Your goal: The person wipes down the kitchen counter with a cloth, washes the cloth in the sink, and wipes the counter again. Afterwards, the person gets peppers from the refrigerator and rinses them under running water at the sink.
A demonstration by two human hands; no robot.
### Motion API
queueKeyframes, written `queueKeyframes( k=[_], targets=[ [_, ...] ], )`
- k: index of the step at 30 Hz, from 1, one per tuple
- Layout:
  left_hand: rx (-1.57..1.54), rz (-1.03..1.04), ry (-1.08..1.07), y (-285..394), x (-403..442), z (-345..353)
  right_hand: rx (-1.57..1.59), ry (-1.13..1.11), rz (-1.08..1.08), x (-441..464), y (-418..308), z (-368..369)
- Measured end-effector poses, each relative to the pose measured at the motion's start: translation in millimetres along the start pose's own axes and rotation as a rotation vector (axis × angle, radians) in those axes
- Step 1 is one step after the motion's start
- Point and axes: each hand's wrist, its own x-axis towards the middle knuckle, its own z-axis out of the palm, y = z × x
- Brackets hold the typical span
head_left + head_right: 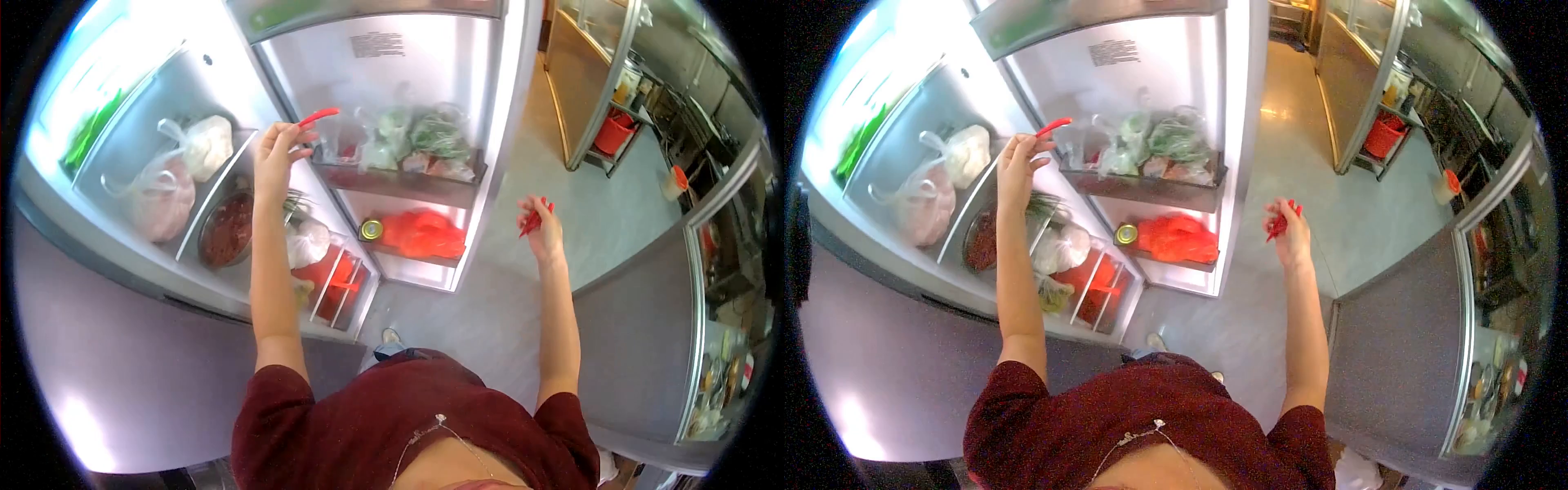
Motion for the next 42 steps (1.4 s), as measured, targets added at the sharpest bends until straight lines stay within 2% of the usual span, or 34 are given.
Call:
queueKeyframes(
  k=[2,9,12,16,18,20,21,22,23,24,25,26,27,28,30,32,34,36,37,41,42],
  targets=[
    [-0.078,-0.017,-0.023,2.7,-9.7,-3.5,-0.037,-0.032,-0.03,19.4,-11.0,20.5],
    [0.046,0.009,0.061,8.7,-34.6,1.9,-0.158,-0.055,-0.087,49.8,-23.2,68.3],
    [0.042,-0.024,0.054,13.6,-54.7,14.2,-0.213,-0.065,-0.083,65.3,-14.8,63.3],
    [-0.135,0.092,-0.057,15.2,-76.6,36.3,-0.322,-0.021,-0.144,64.4,-8.8,59.2],
    [0.102,0.182,-0.249,25.9,-93.4,56.1,-0.388,-0.033,-0.173,47.2,-7.1,55.9],
    [0.123,-0.075,-0.342,37.6,-124.8,91.6,-0.424,0.012,-0.117,16.9,-6.6,61.1],
    [0.075,-0.074,-0.454,29.8,-139.5,106.8,-0.471,-0.002,-0.153,0.6,-2.6,63.5],
    [0.022,-0.078,-0.576,21.1,-155.0,122.5,-0.448,-0.059,-0.185,-26.7,-9.7,75.2],
    [-0.019,-0.14,-0.696,13.8,-172.7,139.8,-0.515,-0.101,-0.088,-34.9,-0.8,66.5],
    [-0.064,-0.199,-0.825,6.2,-187.7,159.3,-0.442,-0.24,-0.074,-42.4,14.3,54.8],
    [-0.141,-0.284,-0.905,-0.6,-201.6,182.4,-0.41,-0.319,0.044,-68.5,2.1,59.3],
    [-0.213,-0.375,-0.979,-6.8,-214.2,204.2,-0.4,-0.513,0.092,-81.1,-7.0,58.0],
    [-0.277,-0.465,-1.049,-12.7,-223.4,219.3,-0.298,-0.536,0.167,-93.5,-9.5,56.7],
    [-0.266,-0.53,-0.964,-18.6,-227.2,226.6,-0.192,-0.561,0.183,-98.3,-5.9,47.3],
    [-0.229,-0.632,-0.791,-33.5,-224.5,233.6,0.036,-0.468,0.26,-100.7,-2.0,17.3],
    [-0.334,-0.716,-0.459,-43.1,-225.8,240.2,0.072,-0.356,0.21,-110.4,-11.8,-8.7],
    [-0.469,-0.805,-0.24,-76.3,-224.9,241.9,0.044,-0.243,0.182,-128.6,-18.5,-20.9],
    [-0.471,-0.845,-0.187,-97.5,-224.0,254.8,-0.053,-0.108,0.136,-139.5,-31.8,-15.6],
    [-0.469,-0.865,-0.167,-106.9,-222.2,265.6,-0.035,-0.073,0.153,-129.7,-7.0,-31.0],
    [-0.31,-0.804,-0.165,-131.3,-217.9,307.9,0.188,0.033,-0.022,-115.4,-17.1,-38.6],
    [-0.233,-0.728,-0.221,-136.6,-216.8,318.7,0.24,0.072,-0.06,-106.0,-17.4,-41.8]
  ],
)
